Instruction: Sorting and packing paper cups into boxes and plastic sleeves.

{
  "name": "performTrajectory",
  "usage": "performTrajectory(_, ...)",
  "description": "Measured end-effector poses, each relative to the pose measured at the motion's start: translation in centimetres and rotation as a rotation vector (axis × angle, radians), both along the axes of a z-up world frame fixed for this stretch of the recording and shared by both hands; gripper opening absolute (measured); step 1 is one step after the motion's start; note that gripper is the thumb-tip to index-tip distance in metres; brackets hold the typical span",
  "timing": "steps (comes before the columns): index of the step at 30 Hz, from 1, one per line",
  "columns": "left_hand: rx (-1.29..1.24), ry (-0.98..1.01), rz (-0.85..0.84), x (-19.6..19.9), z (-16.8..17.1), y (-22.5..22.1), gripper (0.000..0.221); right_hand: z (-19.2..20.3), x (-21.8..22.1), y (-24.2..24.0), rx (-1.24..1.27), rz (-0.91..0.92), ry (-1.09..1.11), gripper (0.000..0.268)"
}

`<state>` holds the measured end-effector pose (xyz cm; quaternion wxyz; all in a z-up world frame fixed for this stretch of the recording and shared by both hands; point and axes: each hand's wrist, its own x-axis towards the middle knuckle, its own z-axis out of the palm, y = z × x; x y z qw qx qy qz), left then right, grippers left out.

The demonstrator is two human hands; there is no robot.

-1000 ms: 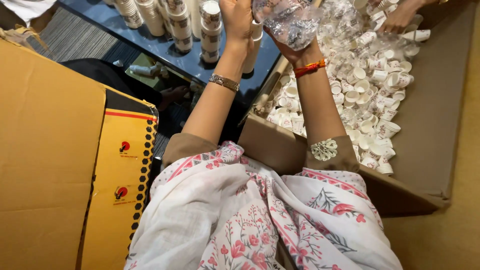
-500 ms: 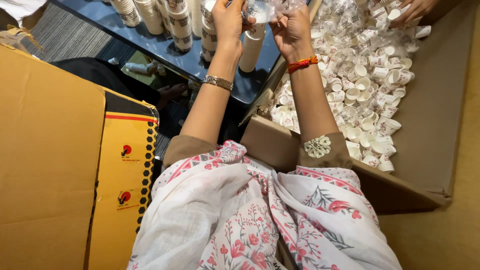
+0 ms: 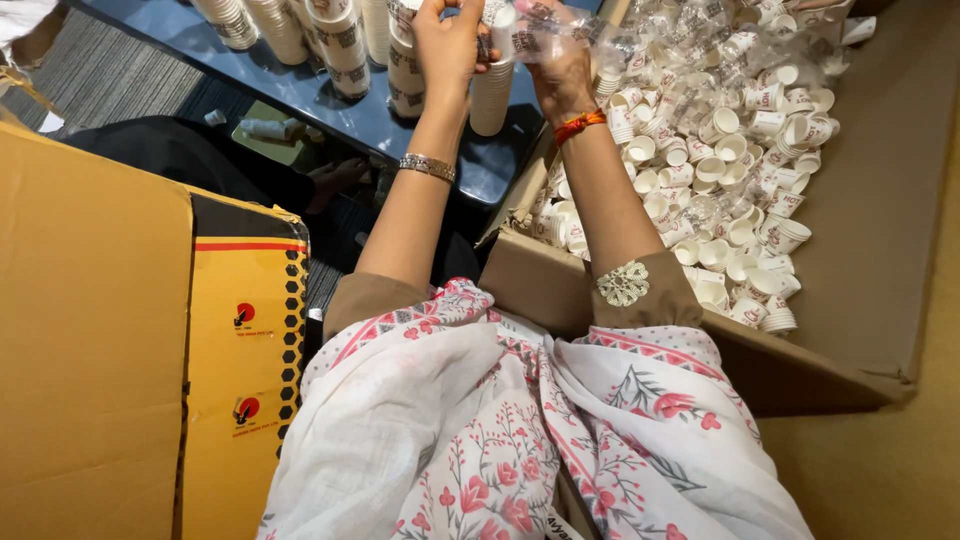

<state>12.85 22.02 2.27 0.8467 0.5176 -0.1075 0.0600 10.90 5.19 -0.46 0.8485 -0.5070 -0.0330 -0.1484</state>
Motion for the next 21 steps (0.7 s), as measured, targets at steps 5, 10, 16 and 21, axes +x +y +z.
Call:
performTrajectory(5, 0.054, -0.02, 0.126, -1.2, 0.0, -0.6, 0.031, -1.5, 0.1, -0.6, -0.006, 0.039, -0.104, 0.023)
performTrajectory(10, 0.088, -0.006, 0.166, -1.9, 0.2, -0.6, 0.029, -3.3, 1.1, -1.7, -0.122, 0.029, -0.201, 0.019)
performTrajectory(16, 0.133, 0.1, 0.167, -1.3, -0.8, -0.9, 0.032, -3.6, 1.3, -1.9, -0.167, -0.081, 0.016, 0.018)
performTrajectory(21, 0.13, 0.124, 0.122, -0.9, -1.3, -1.0, 0.029, -7.2, 3.1, -3.7, -0.2, 0.067, -0.202, 0.045)
